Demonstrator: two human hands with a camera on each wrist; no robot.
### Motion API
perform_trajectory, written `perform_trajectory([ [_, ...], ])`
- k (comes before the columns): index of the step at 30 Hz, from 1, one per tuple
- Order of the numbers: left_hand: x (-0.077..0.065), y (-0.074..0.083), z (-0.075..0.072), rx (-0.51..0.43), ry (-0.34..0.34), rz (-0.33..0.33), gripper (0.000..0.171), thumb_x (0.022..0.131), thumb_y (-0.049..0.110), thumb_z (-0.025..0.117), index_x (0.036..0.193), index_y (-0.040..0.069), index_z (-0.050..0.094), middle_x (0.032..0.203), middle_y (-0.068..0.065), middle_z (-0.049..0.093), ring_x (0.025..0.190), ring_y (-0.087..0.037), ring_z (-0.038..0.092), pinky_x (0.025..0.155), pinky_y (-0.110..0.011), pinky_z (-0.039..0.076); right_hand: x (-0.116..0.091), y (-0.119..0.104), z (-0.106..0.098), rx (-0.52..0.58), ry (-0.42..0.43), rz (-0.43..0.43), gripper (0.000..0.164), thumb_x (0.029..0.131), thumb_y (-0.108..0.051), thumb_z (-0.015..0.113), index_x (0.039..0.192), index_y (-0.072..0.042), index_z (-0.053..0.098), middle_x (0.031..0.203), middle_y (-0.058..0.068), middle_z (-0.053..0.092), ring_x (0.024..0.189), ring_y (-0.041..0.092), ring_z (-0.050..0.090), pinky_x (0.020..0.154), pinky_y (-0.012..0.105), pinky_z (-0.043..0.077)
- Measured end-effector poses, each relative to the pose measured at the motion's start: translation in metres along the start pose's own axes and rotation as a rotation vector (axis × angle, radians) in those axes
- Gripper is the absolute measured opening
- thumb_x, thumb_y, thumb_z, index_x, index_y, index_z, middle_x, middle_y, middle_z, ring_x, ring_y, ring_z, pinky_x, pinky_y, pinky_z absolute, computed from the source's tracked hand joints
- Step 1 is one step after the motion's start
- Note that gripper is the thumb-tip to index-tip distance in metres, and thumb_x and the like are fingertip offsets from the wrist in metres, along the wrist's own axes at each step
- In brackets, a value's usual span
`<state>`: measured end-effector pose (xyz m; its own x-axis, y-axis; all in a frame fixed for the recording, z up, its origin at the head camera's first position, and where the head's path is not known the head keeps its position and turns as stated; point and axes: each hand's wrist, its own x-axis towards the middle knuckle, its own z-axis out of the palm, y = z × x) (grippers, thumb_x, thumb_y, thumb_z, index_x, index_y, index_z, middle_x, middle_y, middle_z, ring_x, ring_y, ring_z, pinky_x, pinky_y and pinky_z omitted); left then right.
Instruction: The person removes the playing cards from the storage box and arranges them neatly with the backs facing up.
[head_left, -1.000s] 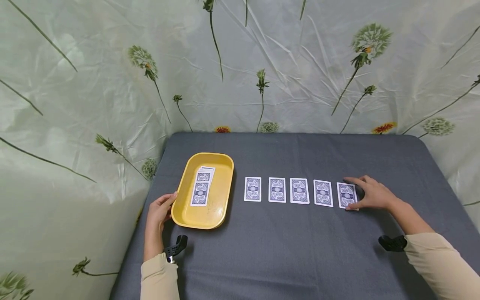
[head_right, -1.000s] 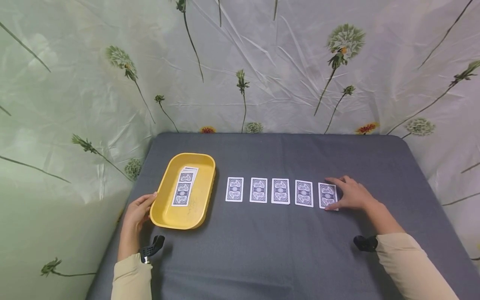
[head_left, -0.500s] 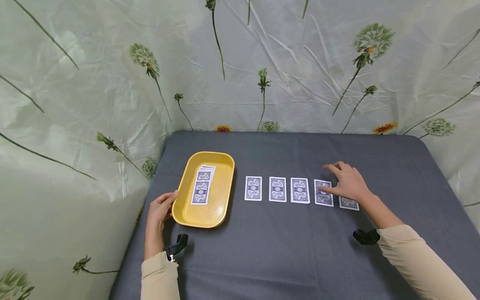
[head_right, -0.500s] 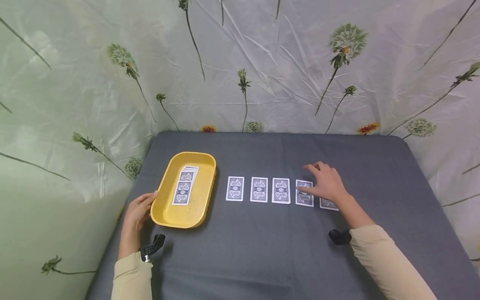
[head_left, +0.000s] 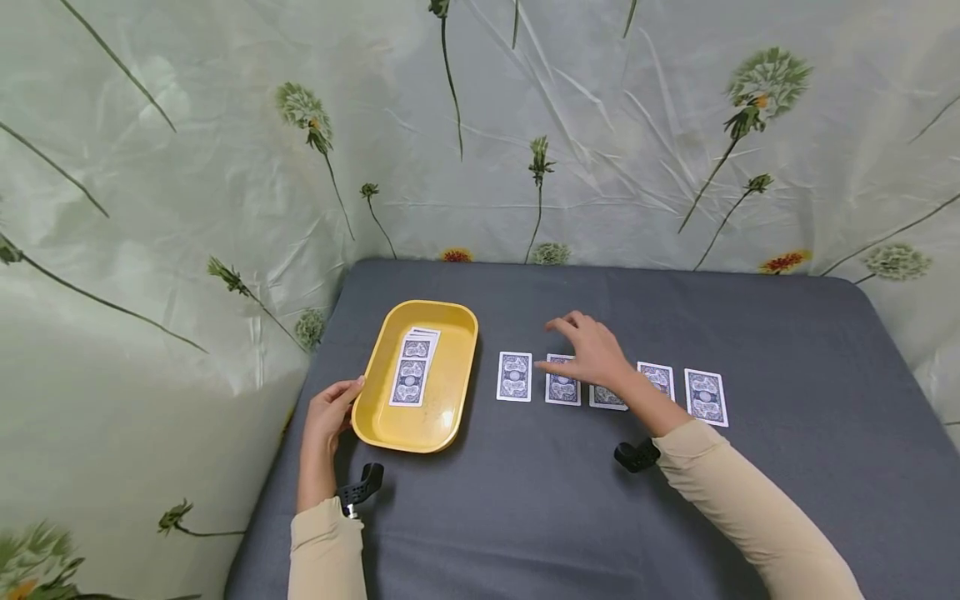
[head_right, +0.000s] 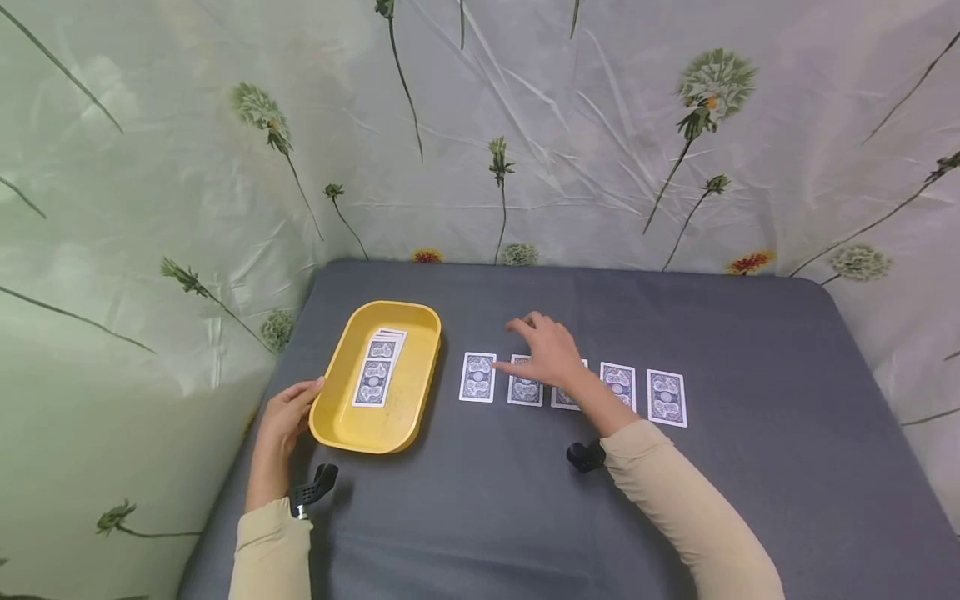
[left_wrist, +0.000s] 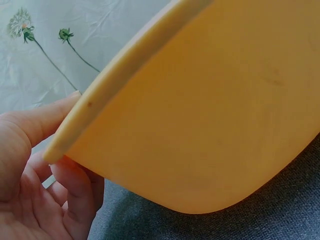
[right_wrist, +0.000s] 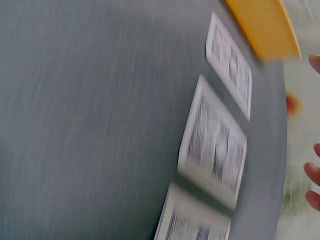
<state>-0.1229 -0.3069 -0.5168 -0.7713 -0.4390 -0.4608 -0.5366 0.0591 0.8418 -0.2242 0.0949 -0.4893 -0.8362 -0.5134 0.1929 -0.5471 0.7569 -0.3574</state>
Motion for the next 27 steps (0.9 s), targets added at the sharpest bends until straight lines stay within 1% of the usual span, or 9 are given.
perform_trajectory([
  [2, 0.0, 0.0, 0.0, 0.004, 0.006, 0.001, 0.048, 0.08, 0.046, 0.067, 0.104, 0.005, 0.062, 0.08, 0.006, 0.056, 0.064, -0.008, 0.056, 0.056, -0.023, 0.047, 0.009, -0.018, 0.007, 0.024, -0.009, -0.027, 0.06, 0.07, -0.058, 0.07, 0.114, -0.018, 0.061, 0.1, 0.006, 0.054, 0.071, 0.018, 0.047, 0.059, 0.033, 0.039],
  [5, 0.0, -0.001, 0.0, 0.017, 0.003, -0.005, 0.048, 0.079, 0.049, 0.067, 0.103, 0.007, 0.063, 0.084, 0.005, 0.056, 0.066, -0.008, 0.055, 0.056, -0.022, 0.047, 0.02, -0.042, 0.016, 0.022, -0.017, -0.057, 0.058, 0.07, -0.06, 0.068, 0.113, -0.02, 0.062, 0.098, 0.004, 0.053, 0.071, 0.016, 0.046, 0.059, 0.031, 0.038],
  [8, 0.001, -0.002, 0.001, -0.001, 0.009, -0.025, 0.044, 0.077, 0.05, 0.069, 0.099, 0.011, 0.064, 0.084, 0.005, 0.057, 0.066, -0.008, 0.055, 0.055, -0.02, 0.046, 0.03, -0.061, 0.024, 0.011, -0.007, -0.074, 0.058, 0.07, -0.062, 0.067, 0.112, -0.021, 0.062, 0.097, 0.002, 0.052, 0.074, 0.016, 0.047, 0.061, 0.03, 0.038],
  [11, 0.001, -0.002, 0.0, -0.006, 0.008, -0.021, 0.044, 0.077, 0.05, 0.069, 0.098, 0.011, 0.064, 0.082, 0.005, 0.057, 0.064, -0.008, 0.055, 0.054, -0.021, 0.047, 0.039, -0.078, 0.03, 0.021, -0.001, -0.085, 0.061, 0.07, -0.064, 0.066, 0.112, -0.02, 0.062, 0.098, 0.003, 0.05, 0.077, 0.016, 0.046, 0.063, 0.03, 0.038],
  [15, 0.003, -0.003, -0.001, 0.008, -0.021, -0.002, 0.052, 0.079, 0.049, 0.067, 0.106, 0.005, 0.062, 0.082, 0.005, 0.057, 0.065, -0.008, 0.056, 0.056, -0.023, 0.048, 0.05, -0.098, 0.037, 0.033, 0.014, -0.105, 0.062, 0.069, -0.064, 0.065, 0.112, -0.019, 0.06, 0.101, 0.004, 0.048, 0.082, 0.017, 0.044, 0.066, 0.031, 0.038],
  [16, 0.004, -0.003, -0.002, 0.003, -0.024, -0.01, 0.053, 0.079, 0.049, 0.067, 0.107, 0.005, 0.061, 0.081, 0.005, 0.057, 0.065, -0.008, 0.056, 0.056, -0.024, 0.048, 0.052, -0.102, 0.04, 0.029, 0.017, -0.115, 0.062, 0.07, -0.065, 0.065, 0.112, -0.019, 0.06, 0.102, 0.003, 0.048, 0.083, 0.017, 0.044, 0.067, 0.031, 0.038],
  [21, 0.005, -0.001, -0.005, 0.005, -0.042, -0.019, 0.056, 0.079, 0.049, 0.067, 0.112, 0.004, 0.06, 0.08, 0.006, 0.057, 0.065, -0.008, 0.056, 0.056, -0.023, 0.047, 0.061, -0.123, 0.055, -0.006, 0.027, -0.207, 0.064, 0.07, -0.065, 0.064, 0.112, -0.017, 0.059, 0.103, 0.004, 0.048, 0.089, 0.018, 0.045, 0.071, 0.031, 0.037],
  [24, 0.006, -0.001, -0.005, 0.016, -0.049, -0.017, 0.058, 0.079, 0.05, 0.067, 0.113, 0.004, 0.06, 0.082, 0.006, 0.057, 0.066, -0.008, 0.056, 0.057, -0.022, 0.048, 0.065, -0.135, 0.064, -0.026, 0.008, -0.256, 0.065, 0.07, -0.064, 0.065, 0.113, -0.016, 0.059, 0.103, 0.005, 0.05, 0.091, 0.02, 0.047, 0.072, 0.032, 0.038],
  [27, 0.006, -0.001, -0.005, 0.028, -0.052, -0.018, 0.058, 0.08, 0.049, 0.066, 0.114, 0.003, 0.059, 0.083, 0.005, 0.057, 0.068, -0.009, 0.055, 0.057, -0.023, 0.048, 0.067, -0.146, 0.072, -0.027, -0.04, -0.28, 0.066, 0.07, -0.065, 0.065, 0.114, -0.017, 0.057, 0.105, 0.004, 0.05, 0.092, 0.019, 0.048, 0.075, 0.032, 0.038],
])
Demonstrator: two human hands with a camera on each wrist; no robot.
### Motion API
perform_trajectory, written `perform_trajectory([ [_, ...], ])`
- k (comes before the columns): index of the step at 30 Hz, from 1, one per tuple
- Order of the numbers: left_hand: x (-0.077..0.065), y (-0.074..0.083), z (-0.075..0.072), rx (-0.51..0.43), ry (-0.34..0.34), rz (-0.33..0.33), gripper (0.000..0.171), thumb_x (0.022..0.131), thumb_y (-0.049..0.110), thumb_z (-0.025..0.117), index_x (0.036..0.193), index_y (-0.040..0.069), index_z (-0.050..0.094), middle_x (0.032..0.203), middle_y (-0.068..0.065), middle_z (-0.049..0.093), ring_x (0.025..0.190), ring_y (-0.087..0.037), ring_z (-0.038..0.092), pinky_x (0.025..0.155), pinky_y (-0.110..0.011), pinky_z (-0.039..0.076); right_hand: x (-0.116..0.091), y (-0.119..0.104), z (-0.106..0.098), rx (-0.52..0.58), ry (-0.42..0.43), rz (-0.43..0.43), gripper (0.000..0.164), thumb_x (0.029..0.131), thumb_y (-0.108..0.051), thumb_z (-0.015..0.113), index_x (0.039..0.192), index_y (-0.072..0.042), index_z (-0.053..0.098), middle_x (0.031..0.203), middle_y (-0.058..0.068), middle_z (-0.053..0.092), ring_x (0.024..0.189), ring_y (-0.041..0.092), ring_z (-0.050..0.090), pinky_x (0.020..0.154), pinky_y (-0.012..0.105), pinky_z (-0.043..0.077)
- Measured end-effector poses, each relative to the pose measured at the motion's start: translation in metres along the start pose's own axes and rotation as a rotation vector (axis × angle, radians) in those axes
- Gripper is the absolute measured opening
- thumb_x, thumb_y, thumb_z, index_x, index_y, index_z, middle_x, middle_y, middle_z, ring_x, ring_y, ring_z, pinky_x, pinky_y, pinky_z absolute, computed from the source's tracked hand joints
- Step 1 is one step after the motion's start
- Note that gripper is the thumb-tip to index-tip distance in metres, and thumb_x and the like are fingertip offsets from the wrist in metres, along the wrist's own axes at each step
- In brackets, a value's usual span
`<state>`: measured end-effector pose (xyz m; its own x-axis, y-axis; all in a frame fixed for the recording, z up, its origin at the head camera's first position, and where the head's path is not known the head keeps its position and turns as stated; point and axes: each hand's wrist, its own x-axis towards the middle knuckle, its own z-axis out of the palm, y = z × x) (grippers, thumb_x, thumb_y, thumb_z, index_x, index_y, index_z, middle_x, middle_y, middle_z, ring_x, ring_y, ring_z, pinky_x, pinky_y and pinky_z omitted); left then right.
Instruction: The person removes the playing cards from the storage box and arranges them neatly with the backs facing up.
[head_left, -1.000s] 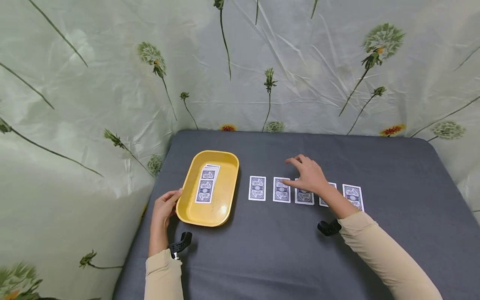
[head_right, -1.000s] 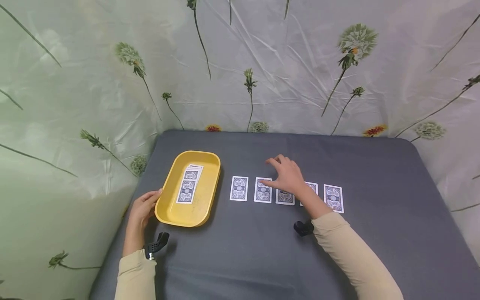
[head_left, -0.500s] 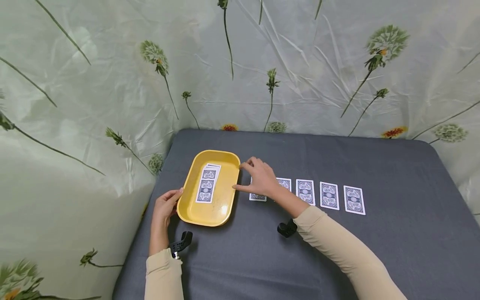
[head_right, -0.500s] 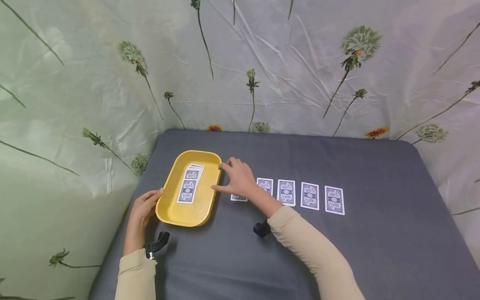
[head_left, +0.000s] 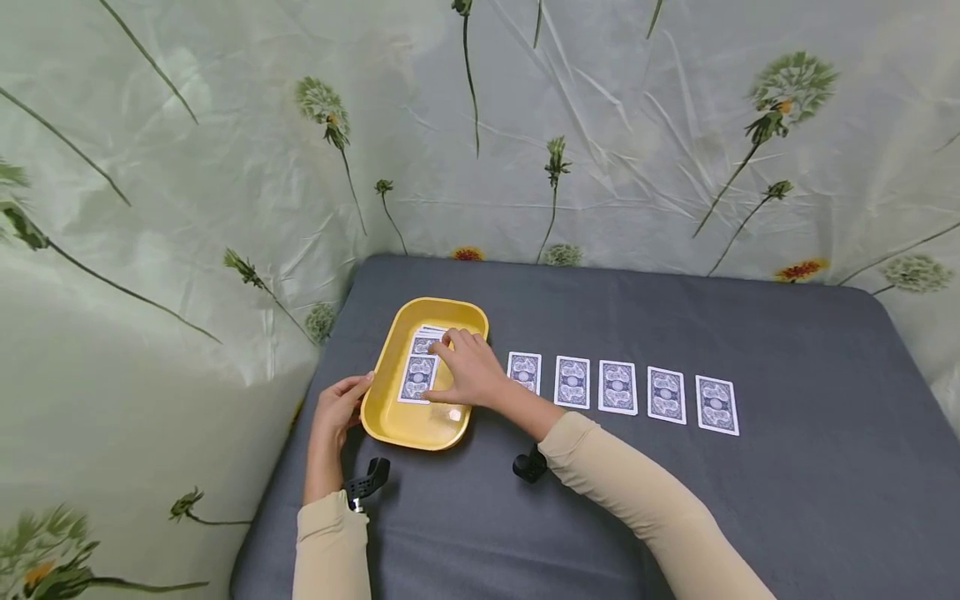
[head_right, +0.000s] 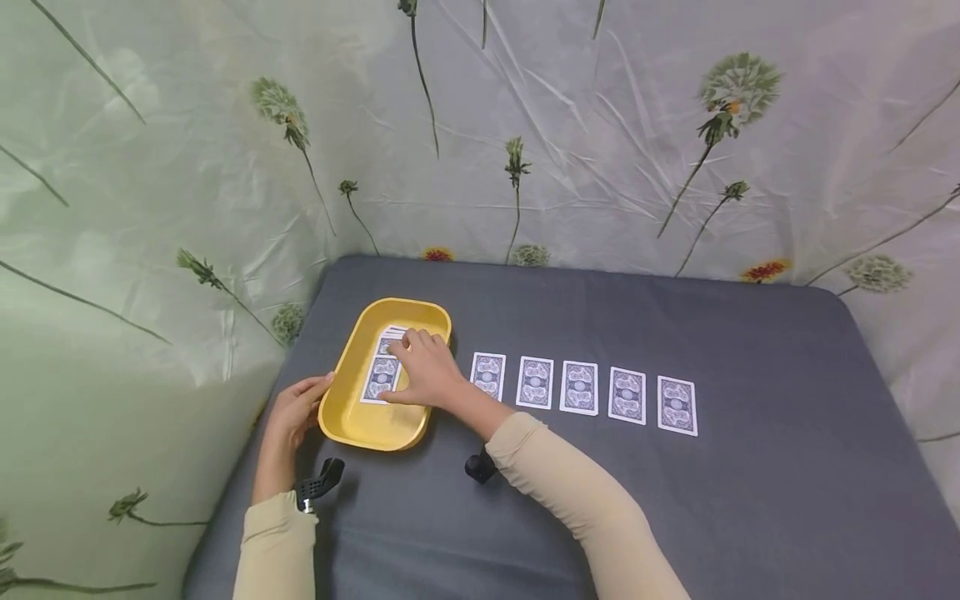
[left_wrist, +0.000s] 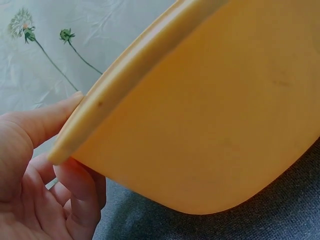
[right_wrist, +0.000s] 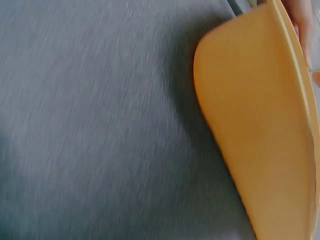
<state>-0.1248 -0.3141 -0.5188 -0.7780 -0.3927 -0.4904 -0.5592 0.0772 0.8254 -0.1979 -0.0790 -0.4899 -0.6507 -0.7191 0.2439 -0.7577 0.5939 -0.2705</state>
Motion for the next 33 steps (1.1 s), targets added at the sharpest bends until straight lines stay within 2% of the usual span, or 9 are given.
perform_trajectory([
  [8, 0.001, 0.002, 0.002, -0.01, -0.002, 0.01, 0.054, 0.082, 0.045, 0.066, 0.113, 0.001, 0.059, 0.08, 0.005, 0.057, 0.065, -0.008, 0.055, 0.055, -0.023, 0.048, 0.014, -0.014, 0.014, -0.002, -0.145, 0.019, 0.071, 0.068, -0.07, 0.063, 0.119, -0.02, 0.055, 0.105, 0.001, 0.049, 0.09, 0.015, 0.046, 0.075, 0.03, 0.038],
  [18, 0.001, 0.001, 0.003, -0.014, 0.006, 0.004, 0.048, 0.083, 0.042, 0.066, 0.109, 0.003, 0.061, 0.08, 0.005, 0.057, 0.064, -0.009, 0.055, 0.055, -0.023, 0.048, 0.025, -0.021, 0.029, 0.095, -0.225, 0.093, 0.07, 0.068, -0.065, 0.067, 0.117, -0.017, 0.056, 0.105, 0.002, 0.049, 0.093, 0.015, 0.046, 0.076, 0.028, 0.038],
  [23, 0.002, 0.001, 0.003, -0.022, 0.006, 0.005, 0.046, 0.081, 0.044, 0.067, 0.105, 0.005, 0.062, 0.078, 0.006, 0.057, 0.063, -0.009, 0.054, 0.054, -0.023, 0.047, 0.032, -0.021, 0.035, 0.062, -0.251, 0.18, 0.074, 0.065, -0.066, 0.069, 0.119, -0.018, 0.054, 0.11, 0.002, 0.049, 0.101, 0.017, 0.045, 0.08, 0.03, 0.039],
  [27, 0.003, 0.001, 0.003, -0.032, 0.005, 0.007, 0.047, 0.08, 0.044, 0.068, 0.104, 0.004, 0.062, 0.076, 0.006, 0.056, 0.062, -0.008, 0.054, 0.053, -0.022, 0.047, 0.037, -0.018, 0.038, 0.01, -0.268, 0.241, 0.085, 0.06, -0.071, 0.069, 0.123, -0.017, 0.052, 0.11, 0.003, 0.047, 0.1, 0.017, 0.043, 0.081, 0.032, 0.039],
  [33, 0.003, 0.0, 0.001, -0.03, 0.017, 0.003, 0.051, 0.081, 0.044, 0.067, 0.109, 0.002, 0.06, 0.078, 0.005, 0.056, 0.063, -0.009, 0.054, 0.053, -0.022, 0.046, 0.04, -0.018, 0.042, -0.063, -0.297, 0.24, 0.096, 0.052, -0.074, 0.071, 0.125, -0.014, 0.05, 0.108, 0.004, 0.046, 0.099, 0.018, 0.041, 0.081, 0.033, 0.036],
])
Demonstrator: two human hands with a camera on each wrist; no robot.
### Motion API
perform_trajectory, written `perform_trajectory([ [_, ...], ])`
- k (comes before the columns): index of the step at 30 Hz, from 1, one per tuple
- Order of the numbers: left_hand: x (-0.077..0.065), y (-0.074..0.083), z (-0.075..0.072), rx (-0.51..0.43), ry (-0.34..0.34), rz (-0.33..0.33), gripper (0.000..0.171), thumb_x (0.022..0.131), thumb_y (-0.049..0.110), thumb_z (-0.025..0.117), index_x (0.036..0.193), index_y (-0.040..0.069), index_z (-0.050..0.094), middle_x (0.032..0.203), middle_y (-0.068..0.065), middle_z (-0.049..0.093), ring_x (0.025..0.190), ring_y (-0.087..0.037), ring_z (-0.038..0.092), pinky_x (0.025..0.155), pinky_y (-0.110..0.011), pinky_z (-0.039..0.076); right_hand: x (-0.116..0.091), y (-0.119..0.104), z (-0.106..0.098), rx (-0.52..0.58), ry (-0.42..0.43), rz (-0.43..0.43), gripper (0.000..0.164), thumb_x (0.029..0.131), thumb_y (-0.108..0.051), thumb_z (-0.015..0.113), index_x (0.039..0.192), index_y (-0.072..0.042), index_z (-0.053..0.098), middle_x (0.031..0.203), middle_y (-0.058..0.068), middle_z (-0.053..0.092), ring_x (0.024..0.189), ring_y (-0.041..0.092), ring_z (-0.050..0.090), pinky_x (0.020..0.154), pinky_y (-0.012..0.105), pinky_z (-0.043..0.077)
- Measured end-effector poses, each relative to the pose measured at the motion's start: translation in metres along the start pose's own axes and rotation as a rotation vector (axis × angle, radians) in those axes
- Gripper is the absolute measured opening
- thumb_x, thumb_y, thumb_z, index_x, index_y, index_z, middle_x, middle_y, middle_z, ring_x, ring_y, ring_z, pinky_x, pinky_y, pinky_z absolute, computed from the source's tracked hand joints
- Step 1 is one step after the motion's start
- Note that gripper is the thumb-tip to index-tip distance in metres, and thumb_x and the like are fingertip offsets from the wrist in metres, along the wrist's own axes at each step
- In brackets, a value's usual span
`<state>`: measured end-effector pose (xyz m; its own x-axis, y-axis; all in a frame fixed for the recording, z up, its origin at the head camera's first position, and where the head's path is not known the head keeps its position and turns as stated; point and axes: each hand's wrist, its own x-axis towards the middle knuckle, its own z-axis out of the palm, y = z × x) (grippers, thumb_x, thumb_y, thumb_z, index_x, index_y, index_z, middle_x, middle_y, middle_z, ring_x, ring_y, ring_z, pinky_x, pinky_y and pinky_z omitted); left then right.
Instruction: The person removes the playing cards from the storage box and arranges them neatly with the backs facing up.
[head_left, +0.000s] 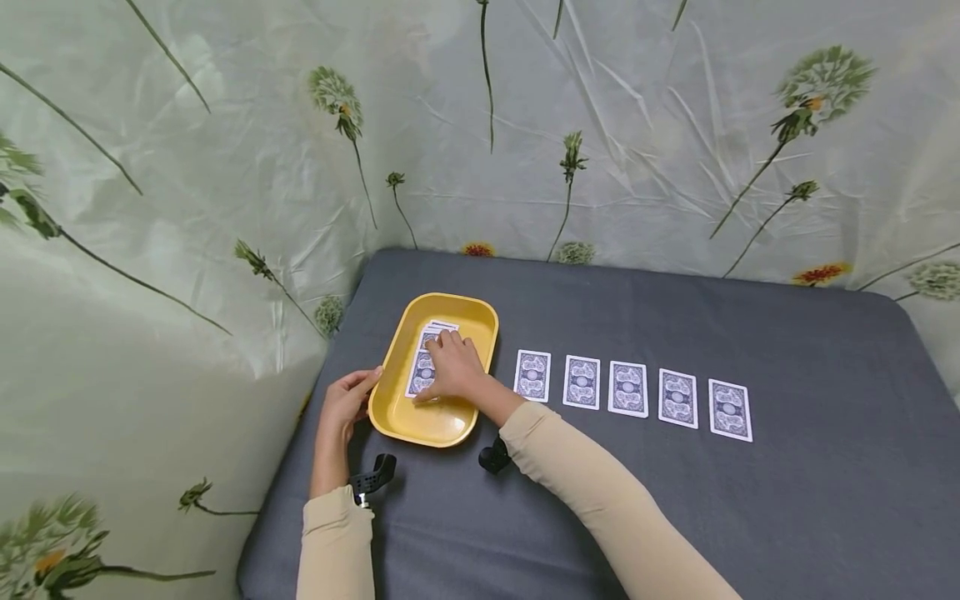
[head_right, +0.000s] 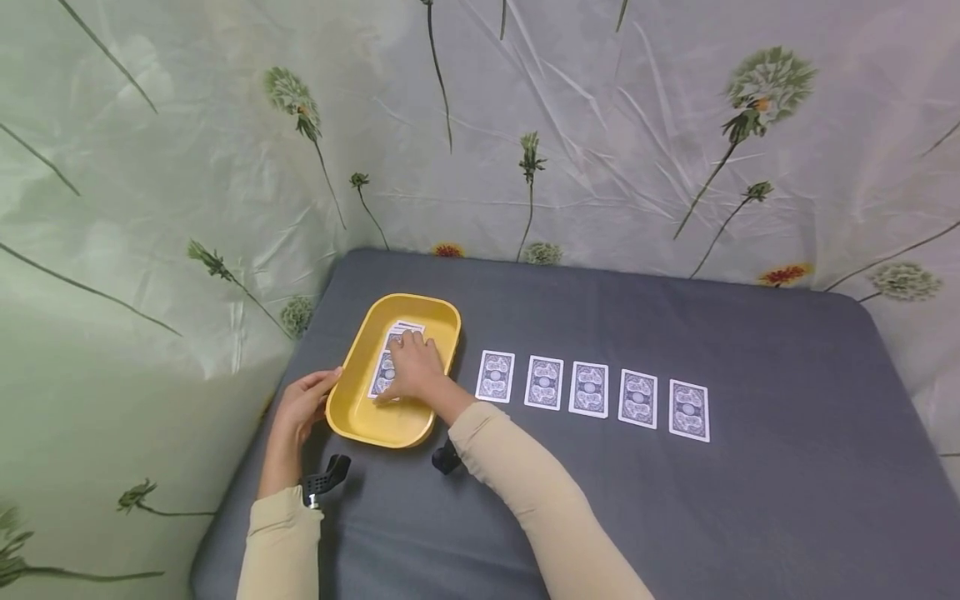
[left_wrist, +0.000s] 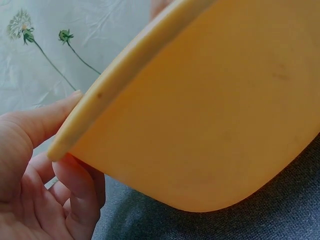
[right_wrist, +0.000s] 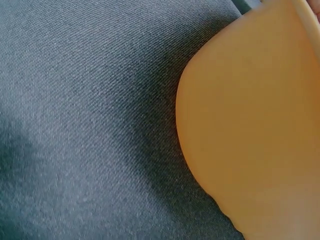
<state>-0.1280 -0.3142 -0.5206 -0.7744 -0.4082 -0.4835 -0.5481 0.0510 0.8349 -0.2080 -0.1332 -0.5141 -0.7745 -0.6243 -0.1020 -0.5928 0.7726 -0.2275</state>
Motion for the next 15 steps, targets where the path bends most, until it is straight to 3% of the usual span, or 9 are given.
perform_trajectory([
  [6, 0.0001, -0.0017, 0.0008, -0.013, 0.005, -0.002, 0.048, 0.08, 0.044, 0.068, 0.106, 0.003, 0.061, 0.076, 0.006, 0.056, 0.062, -0.008, 0.054, 0.052, -0.022, 0.046, -0.0004, -0.0006, 0.0022, -0.052, -0.049, -0.014, 0.097, 0.053, -0.074, 0.07, 0.126, -0.014, 0.047, 0.113, 0.004, 0.045, 0.102, 0.019, 0.039, 0.084, 0.034, 0.032],
  [15, -0.0005, -0.0016, 0.001, -0.011, 0.001, 0.011, 0.049, 0.081, 0.044, 0.068, 0.106, 0.003, 0.061, 0.076, 0.007, 0.056, 0.062, -0.008, 0.054, 0.052, -0.022, 0.046, -0.0024, -0.0007, 0.0035, -0.023, -0.062, -0.03, 0.096, 0.054, -0.067, 0.075, 0.128, -0.012, 0.047, 0.115, 0.007, 0.043, 0.103, 0.021, 0.037, 0.084, 0.034, 0.029],
])
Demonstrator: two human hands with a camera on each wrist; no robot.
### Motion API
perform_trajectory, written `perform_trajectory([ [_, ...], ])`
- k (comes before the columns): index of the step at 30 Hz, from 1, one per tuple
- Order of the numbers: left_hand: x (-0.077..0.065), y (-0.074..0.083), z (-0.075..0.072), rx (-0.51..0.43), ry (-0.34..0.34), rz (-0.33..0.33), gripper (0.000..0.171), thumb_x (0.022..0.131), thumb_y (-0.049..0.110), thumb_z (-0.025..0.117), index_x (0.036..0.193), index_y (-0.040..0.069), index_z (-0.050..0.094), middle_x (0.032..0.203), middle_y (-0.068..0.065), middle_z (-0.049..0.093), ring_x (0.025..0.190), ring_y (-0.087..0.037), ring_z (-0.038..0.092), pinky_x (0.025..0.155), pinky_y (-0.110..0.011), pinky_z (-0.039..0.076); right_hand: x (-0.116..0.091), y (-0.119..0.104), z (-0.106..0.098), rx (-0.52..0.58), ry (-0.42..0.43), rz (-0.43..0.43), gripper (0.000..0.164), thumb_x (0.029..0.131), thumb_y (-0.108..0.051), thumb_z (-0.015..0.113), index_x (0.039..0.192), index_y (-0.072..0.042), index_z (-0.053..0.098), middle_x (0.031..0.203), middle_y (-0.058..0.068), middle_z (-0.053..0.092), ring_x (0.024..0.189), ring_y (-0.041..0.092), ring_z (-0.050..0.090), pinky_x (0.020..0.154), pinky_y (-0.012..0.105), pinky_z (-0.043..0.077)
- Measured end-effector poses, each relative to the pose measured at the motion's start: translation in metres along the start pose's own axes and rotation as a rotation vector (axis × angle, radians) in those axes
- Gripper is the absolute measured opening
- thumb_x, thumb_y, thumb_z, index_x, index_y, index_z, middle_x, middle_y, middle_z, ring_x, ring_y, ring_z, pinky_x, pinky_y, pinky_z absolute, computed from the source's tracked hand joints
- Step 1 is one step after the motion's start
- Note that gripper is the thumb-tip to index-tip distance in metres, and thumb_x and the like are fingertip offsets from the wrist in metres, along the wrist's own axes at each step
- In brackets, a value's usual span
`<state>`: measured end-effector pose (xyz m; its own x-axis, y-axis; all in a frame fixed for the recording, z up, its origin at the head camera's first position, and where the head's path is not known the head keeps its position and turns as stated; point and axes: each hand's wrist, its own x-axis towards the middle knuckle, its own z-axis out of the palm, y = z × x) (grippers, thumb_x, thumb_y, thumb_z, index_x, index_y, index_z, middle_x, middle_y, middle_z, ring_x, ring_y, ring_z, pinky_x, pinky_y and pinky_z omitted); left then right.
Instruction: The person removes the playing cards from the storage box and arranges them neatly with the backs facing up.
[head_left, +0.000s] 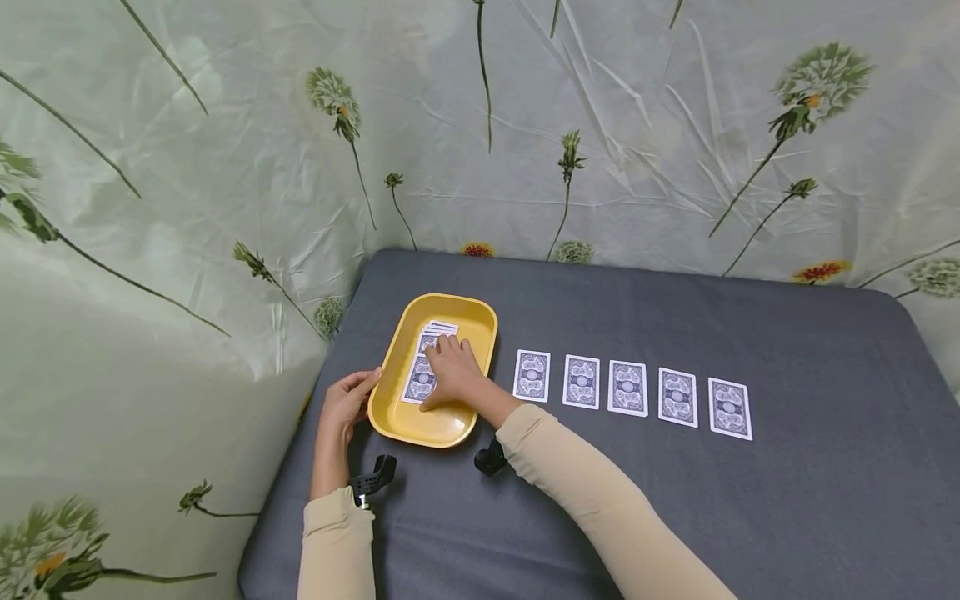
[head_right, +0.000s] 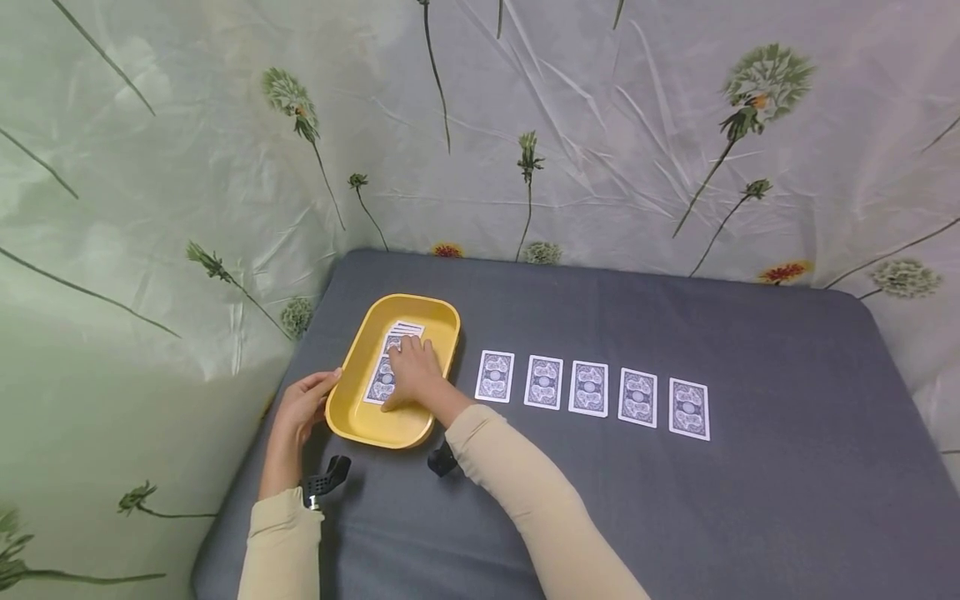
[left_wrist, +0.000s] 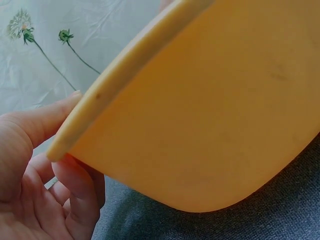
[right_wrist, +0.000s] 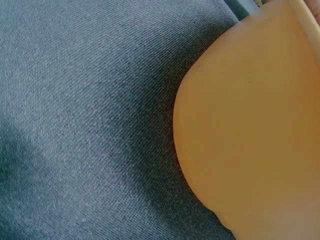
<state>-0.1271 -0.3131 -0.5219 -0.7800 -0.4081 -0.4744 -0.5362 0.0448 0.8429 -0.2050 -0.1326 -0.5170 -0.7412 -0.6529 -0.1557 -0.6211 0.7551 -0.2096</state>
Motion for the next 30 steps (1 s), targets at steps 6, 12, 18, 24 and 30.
perform_trajectory([
  [6, 0.0, 0.0, 0.0, -0.008, -0.001, -0.004, 0.047, 0.081, 0.043, 0.067, 0.106, 0.004, 0.061, 0.074, 0.007, 0.057, 0.061, -0.007, 0.054, 0.052, -0.022, 0.046, 0.0, 0.001, 0.0, 0.023, -0.007, -0.009, 0.094, 0.053, -0.066, 0.077, 0.125, -0.013, 0.047, 0.113, 0.005, 0.042, 0.101, 0.02, 0.036, 0.083, 0.033, 0.029],
  [12, 0.001, 0.0, 0.0, -0.003, 0.006, -0.013, 0.047, 0.081, 0.044, 0.067, 0.106, 0.004, 0.06, 0.075, 0.006, 0.056, 0.062, -0.008, 0.053, 0.053, -0.022, 0.046, -0.001, 0.001, 0.0, 0.073, -0.011, -0.041, 0.096, 0.054, -0.06, 0.08, 0.129, -0.013, 0.042, 0.116, 0.005, 0.042, 0.105, 0.02, 0.037, 0.089, 0.034, 0.028],
  [18, 0.001, 0.0, 0.001, 0.008, 0.005, -0.012, 0.051, 0.081, 0.045, 0.067, 0.11, 0.003, 0.06, 0.078, 0.005, 0.056, 0.063, -0.008, 0.054, 0.054, -0.022, 0.047, -0.002, 0.002, -0.001, 0.054, 0.03, -0.067, 0.101, 0.054, -0.058, 0.081, 0.133, -0.01, 0.041, 0.119, 0.006, 0.042, 0.11, 0.021, 0.037, 0.096, 0.034, 0.026],
  [24, -0.002, -0.002, 0.0, 0.053, 0.025, -0.004, 0.053, 0.083, 0.045, 0.065, 0.114, 0.002, 0.059, 0.083, 0.003, 0.057, 0.065, -0.009, 0.054, 0.055, -0.023, 0.048, -0.008, 0.004, -0.007, 0.126, 0.17, -0.125, 0.096, 0.054, -0.051, 0.084, 0.131, -0.011, 0.043, 0.118, 0.006, 0.042, 0.108, 0.02, 0.037, 0.098, 0.033, 0.028],
  [30, -0.003, -0.002, 0.002, 0.041, 0.004, 0.018, 0.056, 0.082, 0.046, 0.066, 0.114, 0.001, 0.058, 0.081, 0.005, 0.056, 0.064, -0.008, 0.055, 0.055, -0.024, 0.048, -0.022, 0.011, -0.028, 0.071, 0.265, -0.147, 0.094, 0.057, -0.055, 0.081, 0.131, -0.013, 0.043, 0.117, 0.006, 0.044, 0.105, 0.02, 0.04, 0.096, 0.033, 0.033],
])
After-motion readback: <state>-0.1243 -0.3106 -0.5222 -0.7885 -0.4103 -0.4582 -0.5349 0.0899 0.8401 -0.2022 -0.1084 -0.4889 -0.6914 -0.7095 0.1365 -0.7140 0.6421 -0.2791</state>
